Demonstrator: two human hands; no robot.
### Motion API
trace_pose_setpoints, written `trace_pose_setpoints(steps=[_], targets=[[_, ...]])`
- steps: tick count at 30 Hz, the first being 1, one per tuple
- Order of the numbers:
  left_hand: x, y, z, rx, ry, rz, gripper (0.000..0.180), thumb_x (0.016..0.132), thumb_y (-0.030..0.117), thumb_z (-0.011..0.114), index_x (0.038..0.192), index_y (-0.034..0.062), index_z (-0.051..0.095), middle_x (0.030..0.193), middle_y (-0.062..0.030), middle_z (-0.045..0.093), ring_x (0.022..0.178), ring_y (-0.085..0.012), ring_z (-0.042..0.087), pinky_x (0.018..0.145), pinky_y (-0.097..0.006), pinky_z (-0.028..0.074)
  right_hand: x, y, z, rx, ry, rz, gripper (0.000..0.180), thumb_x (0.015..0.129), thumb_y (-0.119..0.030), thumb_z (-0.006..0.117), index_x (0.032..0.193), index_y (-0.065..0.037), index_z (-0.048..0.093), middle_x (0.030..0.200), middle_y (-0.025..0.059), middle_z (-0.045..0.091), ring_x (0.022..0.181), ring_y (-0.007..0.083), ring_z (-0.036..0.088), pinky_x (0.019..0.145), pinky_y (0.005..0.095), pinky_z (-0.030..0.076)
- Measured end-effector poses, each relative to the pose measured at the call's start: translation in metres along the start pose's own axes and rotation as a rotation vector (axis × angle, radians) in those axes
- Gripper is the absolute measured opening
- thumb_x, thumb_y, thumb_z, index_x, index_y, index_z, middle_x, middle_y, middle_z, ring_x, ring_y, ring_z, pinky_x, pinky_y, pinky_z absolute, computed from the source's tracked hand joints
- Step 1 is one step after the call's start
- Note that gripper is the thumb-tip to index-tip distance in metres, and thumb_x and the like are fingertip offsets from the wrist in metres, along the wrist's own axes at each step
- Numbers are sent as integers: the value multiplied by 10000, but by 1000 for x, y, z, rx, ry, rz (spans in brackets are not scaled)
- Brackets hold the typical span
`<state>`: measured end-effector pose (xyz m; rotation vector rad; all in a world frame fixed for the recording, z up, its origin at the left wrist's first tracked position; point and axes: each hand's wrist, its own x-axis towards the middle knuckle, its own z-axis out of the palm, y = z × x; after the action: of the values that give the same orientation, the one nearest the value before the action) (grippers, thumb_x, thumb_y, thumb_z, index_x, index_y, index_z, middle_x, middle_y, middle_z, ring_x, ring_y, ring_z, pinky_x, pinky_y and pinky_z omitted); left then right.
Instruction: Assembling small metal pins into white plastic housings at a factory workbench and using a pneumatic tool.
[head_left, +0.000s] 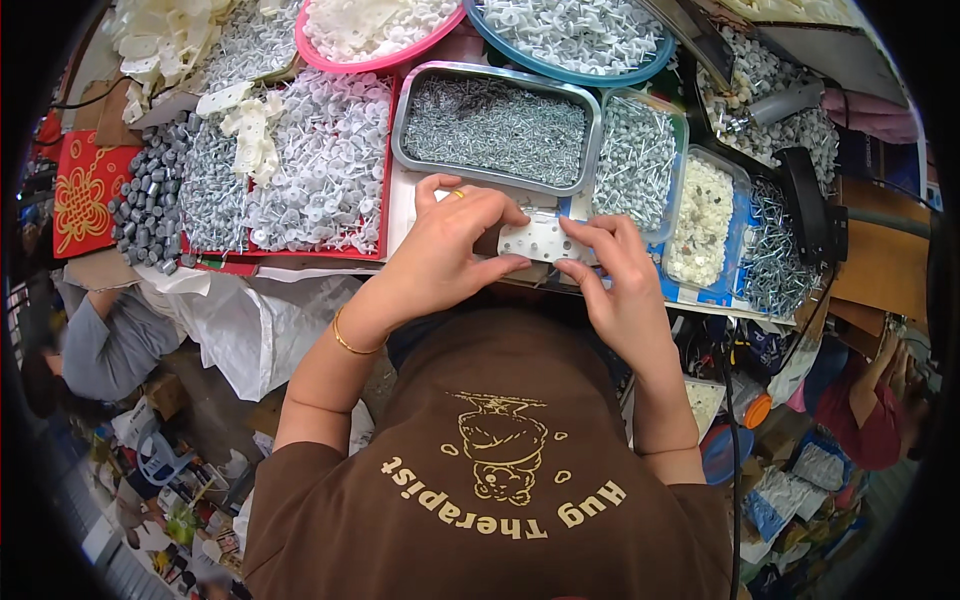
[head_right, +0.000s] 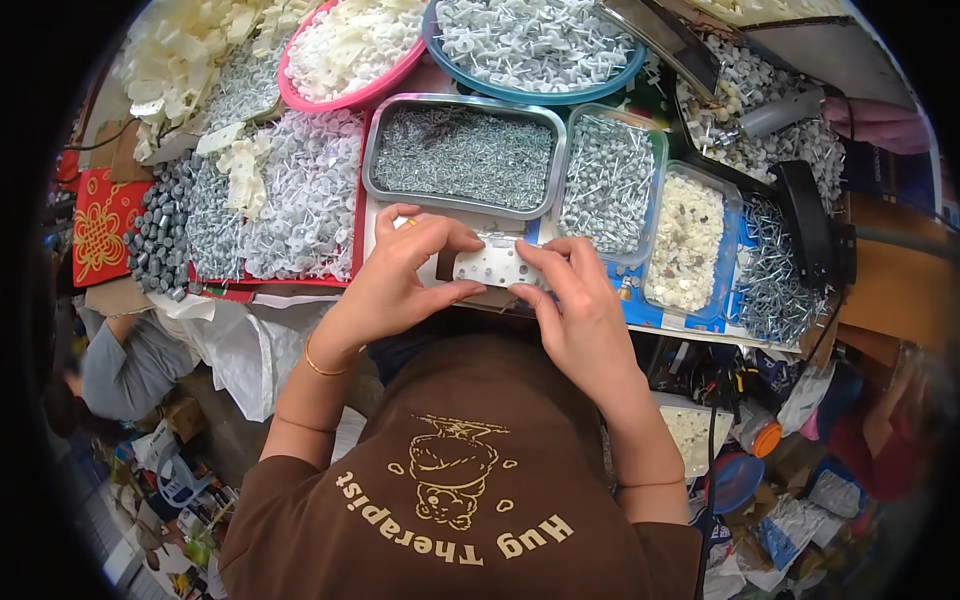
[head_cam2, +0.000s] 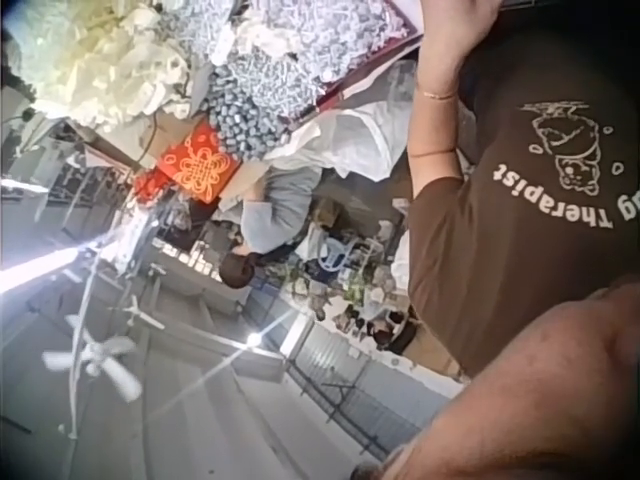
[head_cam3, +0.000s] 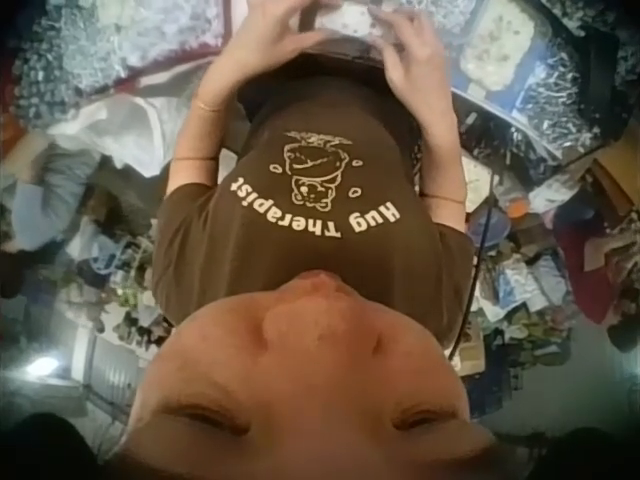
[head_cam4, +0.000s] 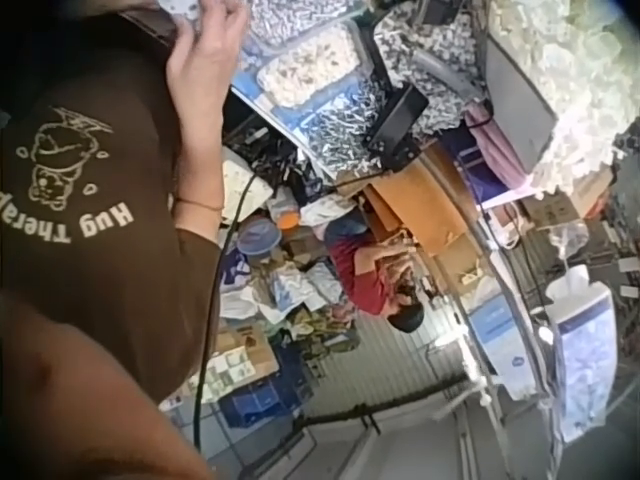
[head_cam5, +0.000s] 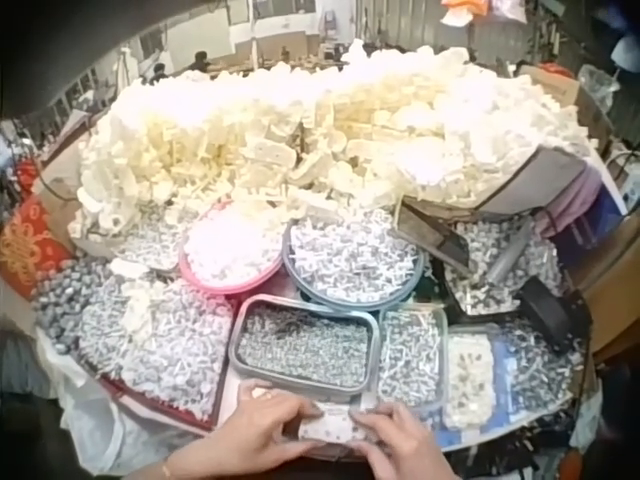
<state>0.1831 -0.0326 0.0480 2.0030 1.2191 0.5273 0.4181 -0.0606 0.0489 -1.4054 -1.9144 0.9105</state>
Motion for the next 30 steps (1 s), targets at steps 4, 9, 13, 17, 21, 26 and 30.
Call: trace_pose_setpoints(steps=[4, 9, 13, 17, 21, 26, 30], targets=[[6, -1, -3, 4, -23, -14, 395, 781, 235, 859, 1109, 106, 680, 1058, 11, 698, 1034, -154, 637, 1106, -436, 264, 8, 0, -8, 5, -82, 23, 401, 855, -24, 742, 1250, -63, 681, 1063, 124, 591, 872, 242, 612, 709, 333, 502], [4, -2, 1, 0, -7, 29, 409, 776, 239, 861, 1113, 105, 672, 1063, 7, 698, 1041, -154, 636, 1106, -437, 263, 2, 4, 0, -41, -11, -28, 397, 862, -16, 732, 1251, -62, 673, 1070, 131, 592, 910, 257, 622, 731, 332, 515], [7, -2, 4, -71, -12, 65, 407, 790, 212, 840, 1124, 107, 632, 1034, 4, 673, 961, -169, 623, 1070, -425, 268, 2, 4, -3, -15, -44, 13, 398, 866, -17, 732, 1257, -51, 668, 1096, 137, 595, 950, 275, 625, 764, 337, 523], [12, -9, 0, -166, -112, 70, 424, 797, 209, 825, 1143, 118, 597, 1060, 6, 655, 948, -193, 590, 1028, -415, 267, 4, -1, -5, -53, -57, -10, 385, 868, -37, 735, 1246, -34, 664, 1098, 146, 592, 964, 299, 629, 777, 359, 520], [11, -6, 4, -87, -39, 53, 456, 793, 238, 841, 1173, 111, 623, 1077, 15, 643, 1061, -174, 575, 1051, -395, 274, 5, -2, -5, -153, -55, -78, 385, 860, -45, 745, 1236, -34, 665, 1087, 151, 592, 958, 321, 634, 788, 385, 516], [2, 5, 6, 174, 99, 164, 504, 771, 169, 829, 1222, 93, 617, 1118, -54, 664, 1106, -241, 587, 1066, -438, 320, 9, 2, -7, -47, -86, -12, 382, 842, -42, 758, 1215, -34, 678, 1039, 134, 594, 900, 295, 633, 768, 372, 511], [-9, -17, 31, 167, 193, 301, 550, 746, 74, 810, 1254, 55, 601, 1195, -114, 680, 1139, -292, 631, 1075, -489, 400, 11, 5, -6, 32, -78, 9, 383, 820, -41, 778, 1193, -36, 692, 992, 111, 588, 826, 240, 602, 714, 330, 492]])
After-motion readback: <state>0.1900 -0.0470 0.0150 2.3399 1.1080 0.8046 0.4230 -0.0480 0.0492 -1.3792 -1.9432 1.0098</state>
